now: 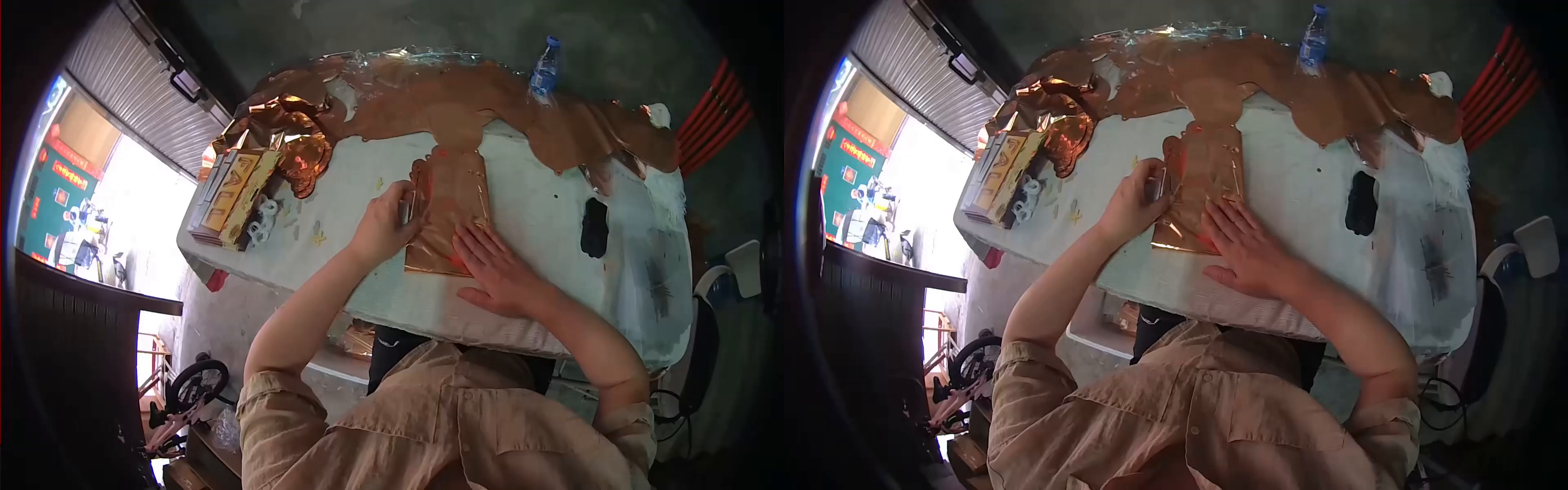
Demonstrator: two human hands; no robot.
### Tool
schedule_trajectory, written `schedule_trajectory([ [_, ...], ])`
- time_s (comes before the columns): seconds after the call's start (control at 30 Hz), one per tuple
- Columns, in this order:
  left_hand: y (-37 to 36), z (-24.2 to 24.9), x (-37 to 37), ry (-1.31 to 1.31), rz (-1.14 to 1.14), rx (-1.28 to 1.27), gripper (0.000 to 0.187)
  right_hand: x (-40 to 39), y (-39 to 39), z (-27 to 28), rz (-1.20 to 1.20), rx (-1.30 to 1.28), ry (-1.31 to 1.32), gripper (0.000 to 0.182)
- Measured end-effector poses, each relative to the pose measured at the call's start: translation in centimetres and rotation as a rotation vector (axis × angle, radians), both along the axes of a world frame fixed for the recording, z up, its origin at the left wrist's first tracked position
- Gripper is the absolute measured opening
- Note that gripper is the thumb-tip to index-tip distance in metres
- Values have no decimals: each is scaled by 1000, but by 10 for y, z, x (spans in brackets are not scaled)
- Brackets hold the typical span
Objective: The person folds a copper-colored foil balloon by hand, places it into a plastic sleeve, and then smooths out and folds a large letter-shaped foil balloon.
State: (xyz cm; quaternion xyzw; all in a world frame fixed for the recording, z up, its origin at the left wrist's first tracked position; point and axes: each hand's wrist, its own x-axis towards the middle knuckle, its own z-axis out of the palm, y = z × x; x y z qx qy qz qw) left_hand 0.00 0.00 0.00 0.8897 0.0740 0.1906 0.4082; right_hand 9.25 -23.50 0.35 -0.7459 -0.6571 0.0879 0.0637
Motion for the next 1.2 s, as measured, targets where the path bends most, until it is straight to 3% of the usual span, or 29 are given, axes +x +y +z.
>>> schedule_trajectory([
  [0.1,-1,4,1,110,-20,15,46,4,-1,1,-7,-8,16,80],
  [0.27,-3,1,1,93,-12,62,45,22,-2,6,-97,221,527,66],
  [0.4,-2,-4,3,-2,-10,82,44,22,12,5,-107,265,298,60],
  [0.57,-2,-3,3,5,-9,78,44,15,21,-20,-209,199,16,67],
  [0.8,1,-7,3,30,9,109,47,15,21,-15,-188,217,-74,70],
  [0.87,1,-8,4,31,-1,114,48,26,25,2,-183,35,120,71],
  [1.0,-1,-6,2,38,17,122,48,40,42,20,-296,142,419,67],
  [1.07,0,-8,3,9,7,123,48,44,53,-10,-267,274,84,70],
  [1.2,0,-5,1,42,21,122,48,40,60,-34,-297,254,10,69],
])
